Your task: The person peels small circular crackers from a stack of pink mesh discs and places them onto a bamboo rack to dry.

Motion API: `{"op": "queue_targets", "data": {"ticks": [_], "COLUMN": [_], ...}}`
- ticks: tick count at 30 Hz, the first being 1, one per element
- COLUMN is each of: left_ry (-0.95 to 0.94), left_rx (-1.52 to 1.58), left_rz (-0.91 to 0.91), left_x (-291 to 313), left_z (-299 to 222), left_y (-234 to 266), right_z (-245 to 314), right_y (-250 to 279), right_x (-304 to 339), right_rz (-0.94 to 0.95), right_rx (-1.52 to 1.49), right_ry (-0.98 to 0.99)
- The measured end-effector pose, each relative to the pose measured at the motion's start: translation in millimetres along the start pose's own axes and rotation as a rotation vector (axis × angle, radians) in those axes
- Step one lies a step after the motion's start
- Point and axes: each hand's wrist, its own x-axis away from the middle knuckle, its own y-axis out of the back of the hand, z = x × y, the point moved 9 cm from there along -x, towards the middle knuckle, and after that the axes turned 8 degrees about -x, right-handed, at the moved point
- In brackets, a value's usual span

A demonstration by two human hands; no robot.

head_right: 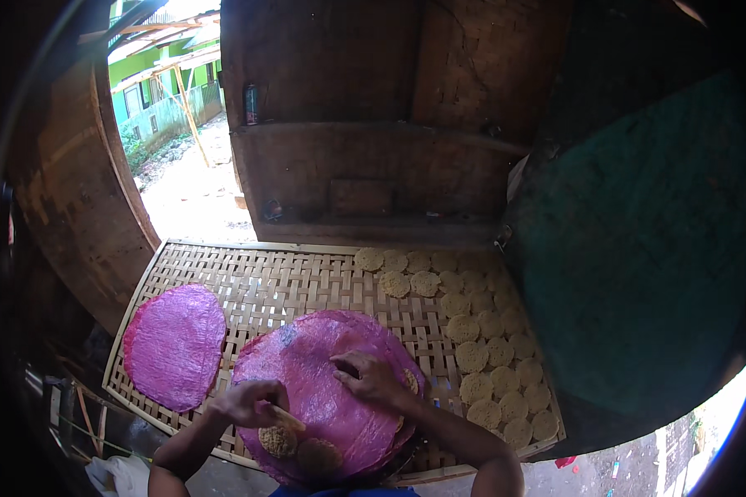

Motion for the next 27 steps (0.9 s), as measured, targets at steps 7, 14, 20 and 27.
{"op": "queue_targets", "data": {"ticks": [7, 14, 20, 27], "left_ry": [-0.009, -0.184, 0.192, 0.449], "left_rx": [-0.257, -0.613, -0.851, -0.751], "left_rz": [-0.693, -0.41, -0.599, -0.575], "left_x": [-17, -66, -22, -11], "left_z": [-26, -38, 40, 76], "left_y": [74, 13, 43, 49], "right_z": [-16, -39, -152, -187], "right_y": [-12, 19, 84, 102], "right_x": [-4, -48, -102, -156], "right_rz": [0.104, -0.25, -0.535, -0.47], "right_rx": [-0.526, -1.188, -0.714, -0.005], "right_ry": [-0.384, -0.371, -0.426, -0.421]}}
